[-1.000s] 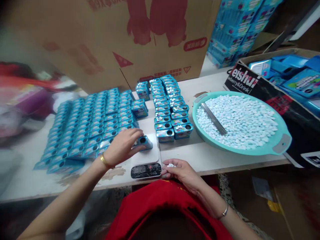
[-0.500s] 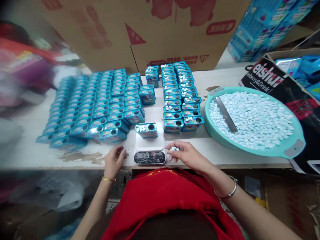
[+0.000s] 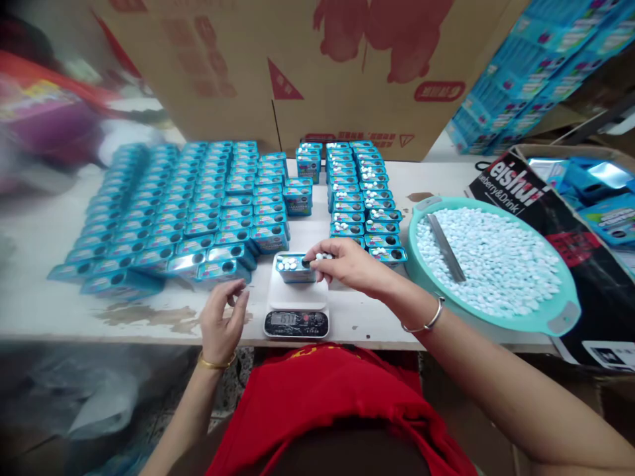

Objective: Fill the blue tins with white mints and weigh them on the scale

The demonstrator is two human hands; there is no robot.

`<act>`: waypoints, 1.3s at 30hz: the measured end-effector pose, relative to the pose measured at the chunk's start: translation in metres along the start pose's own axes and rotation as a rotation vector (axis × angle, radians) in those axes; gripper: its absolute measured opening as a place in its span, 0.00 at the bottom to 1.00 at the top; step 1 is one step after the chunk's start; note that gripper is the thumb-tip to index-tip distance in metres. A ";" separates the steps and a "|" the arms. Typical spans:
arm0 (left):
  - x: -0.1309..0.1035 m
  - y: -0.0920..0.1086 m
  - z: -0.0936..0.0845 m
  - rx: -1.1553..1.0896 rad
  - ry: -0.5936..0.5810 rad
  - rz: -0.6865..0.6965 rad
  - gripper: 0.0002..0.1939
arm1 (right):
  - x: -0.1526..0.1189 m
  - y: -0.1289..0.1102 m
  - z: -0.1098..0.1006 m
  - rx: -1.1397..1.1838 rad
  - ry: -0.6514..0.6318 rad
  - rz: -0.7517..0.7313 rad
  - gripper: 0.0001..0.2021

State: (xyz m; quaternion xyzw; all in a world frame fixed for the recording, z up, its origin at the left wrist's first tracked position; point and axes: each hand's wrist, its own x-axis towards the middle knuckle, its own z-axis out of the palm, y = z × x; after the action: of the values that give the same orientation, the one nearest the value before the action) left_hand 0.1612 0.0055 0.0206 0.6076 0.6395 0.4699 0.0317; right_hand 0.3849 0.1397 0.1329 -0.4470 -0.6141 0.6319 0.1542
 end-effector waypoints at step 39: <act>0.103 0.054 -0.032 -0.076 -0.389 0.210 0.06 | -0.006 0.090 0.055 1.192 -0.081 0.307 0.07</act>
State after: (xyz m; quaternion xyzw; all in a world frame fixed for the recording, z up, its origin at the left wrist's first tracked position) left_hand 0.1550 0.0606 0.1272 0.7486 0.5363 0.3682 0.1282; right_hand 0.3783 0.0825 0.0445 -0.3428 -0.0894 0.8979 0.2614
